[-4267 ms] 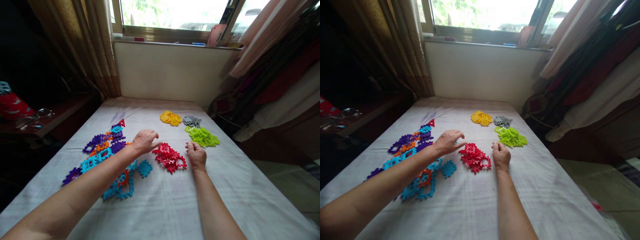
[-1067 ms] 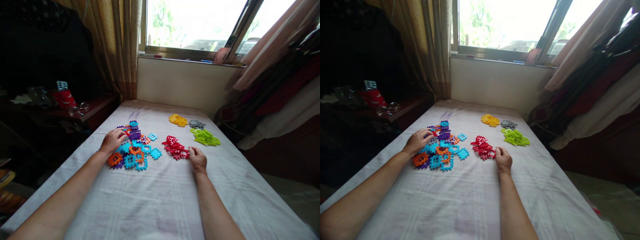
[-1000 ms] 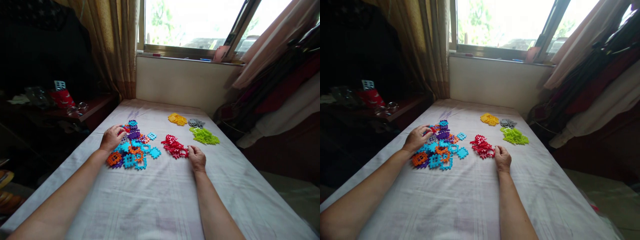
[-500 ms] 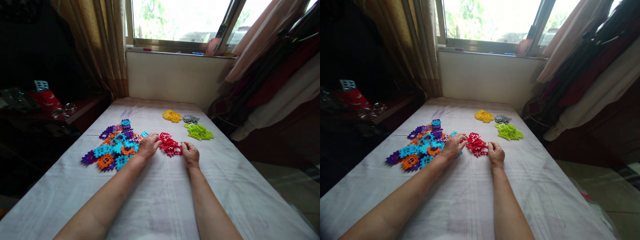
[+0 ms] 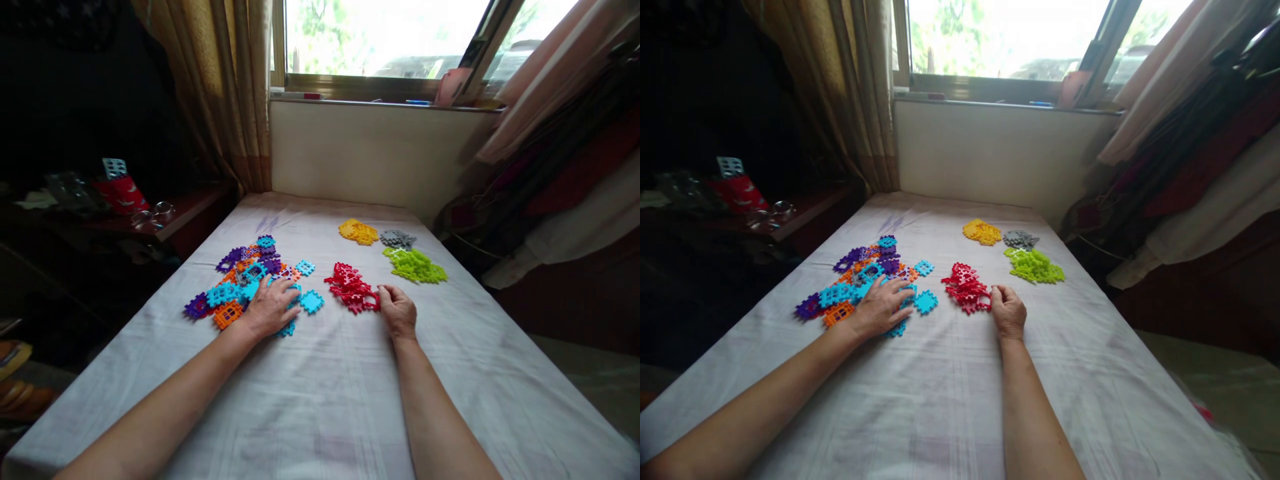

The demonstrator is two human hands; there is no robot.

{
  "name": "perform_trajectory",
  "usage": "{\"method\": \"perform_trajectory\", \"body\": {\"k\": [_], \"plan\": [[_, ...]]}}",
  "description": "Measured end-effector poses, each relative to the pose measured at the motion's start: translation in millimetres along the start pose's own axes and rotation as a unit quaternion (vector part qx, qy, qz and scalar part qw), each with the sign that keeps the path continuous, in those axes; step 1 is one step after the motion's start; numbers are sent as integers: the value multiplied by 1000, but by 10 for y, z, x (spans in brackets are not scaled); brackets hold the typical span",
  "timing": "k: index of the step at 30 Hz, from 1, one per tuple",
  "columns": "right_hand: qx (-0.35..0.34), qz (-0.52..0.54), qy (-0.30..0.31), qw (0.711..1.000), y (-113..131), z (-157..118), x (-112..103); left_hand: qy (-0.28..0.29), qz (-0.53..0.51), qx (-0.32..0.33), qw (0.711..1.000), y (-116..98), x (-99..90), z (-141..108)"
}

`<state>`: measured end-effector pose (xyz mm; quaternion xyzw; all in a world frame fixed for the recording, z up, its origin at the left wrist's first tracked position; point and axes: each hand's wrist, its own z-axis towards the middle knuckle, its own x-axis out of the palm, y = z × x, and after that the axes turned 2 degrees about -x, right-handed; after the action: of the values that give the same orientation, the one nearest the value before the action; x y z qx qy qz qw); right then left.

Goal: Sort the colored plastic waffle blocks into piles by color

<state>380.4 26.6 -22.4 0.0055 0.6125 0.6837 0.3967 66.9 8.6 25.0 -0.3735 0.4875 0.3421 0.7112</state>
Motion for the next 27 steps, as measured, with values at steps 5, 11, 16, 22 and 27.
{"method": "perform_trajectory", "body": {"k": [5,11,16,22,27], "plan": [[-45,-11,-6,999,22,-50,-14,-19,7,-70,997,370,-56,-196],[-257,-188,72,945,90,-285,72,-178,-151,-146,961,668,-144,-175],[-296,-272,125,907,209,-243,313,-319,-188,-255,893,1015,-275,-350],[-298,-286,138,900,389,158,715,-360,-165,-310,864,1238,-330,-464],[-285,-292,135,903,577,560,1158,-337,-216,-343,850,1232,-301,-424]]}}
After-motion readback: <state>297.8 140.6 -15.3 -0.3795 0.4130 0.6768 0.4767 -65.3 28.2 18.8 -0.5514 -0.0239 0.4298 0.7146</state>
